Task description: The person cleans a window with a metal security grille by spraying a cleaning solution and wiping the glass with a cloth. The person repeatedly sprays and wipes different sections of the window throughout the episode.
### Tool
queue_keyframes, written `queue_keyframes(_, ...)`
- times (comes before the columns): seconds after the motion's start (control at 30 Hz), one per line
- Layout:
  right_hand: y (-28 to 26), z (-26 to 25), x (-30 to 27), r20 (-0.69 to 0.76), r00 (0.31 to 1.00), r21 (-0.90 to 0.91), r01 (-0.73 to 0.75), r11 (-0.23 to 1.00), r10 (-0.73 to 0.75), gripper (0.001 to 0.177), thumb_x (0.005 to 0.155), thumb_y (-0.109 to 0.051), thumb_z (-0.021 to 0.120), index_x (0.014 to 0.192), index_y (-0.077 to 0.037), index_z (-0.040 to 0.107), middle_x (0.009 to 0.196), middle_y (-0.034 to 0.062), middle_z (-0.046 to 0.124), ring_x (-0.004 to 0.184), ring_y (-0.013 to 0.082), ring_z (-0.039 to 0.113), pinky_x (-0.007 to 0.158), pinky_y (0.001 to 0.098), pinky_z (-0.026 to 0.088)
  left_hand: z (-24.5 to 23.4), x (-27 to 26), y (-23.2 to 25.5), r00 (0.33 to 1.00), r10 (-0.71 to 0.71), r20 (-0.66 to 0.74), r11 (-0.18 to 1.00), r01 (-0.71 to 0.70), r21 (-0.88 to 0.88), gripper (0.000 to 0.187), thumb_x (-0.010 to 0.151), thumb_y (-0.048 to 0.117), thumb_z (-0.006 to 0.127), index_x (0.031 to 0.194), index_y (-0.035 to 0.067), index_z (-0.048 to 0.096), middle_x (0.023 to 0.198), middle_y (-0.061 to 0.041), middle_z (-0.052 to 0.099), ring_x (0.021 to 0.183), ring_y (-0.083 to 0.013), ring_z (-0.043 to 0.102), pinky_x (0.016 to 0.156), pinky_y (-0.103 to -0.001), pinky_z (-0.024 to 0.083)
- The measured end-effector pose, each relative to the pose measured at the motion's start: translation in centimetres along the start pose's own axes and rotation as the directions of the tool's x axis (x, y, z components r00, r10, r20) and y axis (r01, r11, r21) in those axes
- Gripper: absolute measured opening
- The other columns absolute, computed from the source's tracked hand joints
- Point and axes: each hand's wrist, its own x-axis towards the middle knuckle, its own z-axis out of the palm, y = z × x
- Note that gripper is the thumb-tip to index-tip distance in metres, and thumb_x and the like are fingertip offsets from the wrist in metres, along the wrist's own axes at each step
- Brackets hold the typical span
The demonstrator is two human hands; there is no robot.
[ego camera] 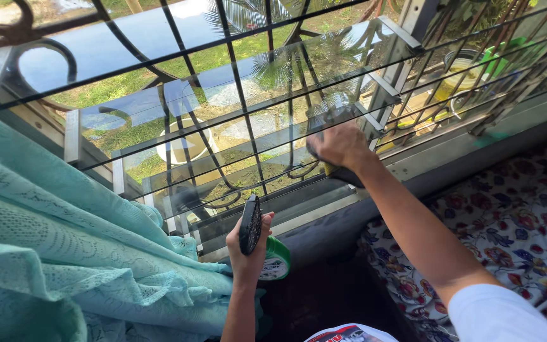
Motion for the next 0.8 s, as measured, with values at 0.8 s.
queue_keyframes(0.8, 5.6, -1.2, -0.6, -0.014, 0.990, 0.141, 0.140, 0.980, -0.140, 0.018, 0.088, -0.015, 0.060, 0.090, -0.010, 0.077, 0.079, 0.0188, 0.073, 0.073, 0.0387, 0.072, 0.069, 0.0508, 0.059, -2.6, 1.7, 0.9, 0.891, 0.447, -0.073, 0.840, -0.391, 0.375, 0.029, 0.086, 0.030, 0.082, 0.084, 0.002, 0.071, 0.132, -0.015, 0.058, 0.098, -0.0219, 0.059, 0.087, -0.038, 0.052)
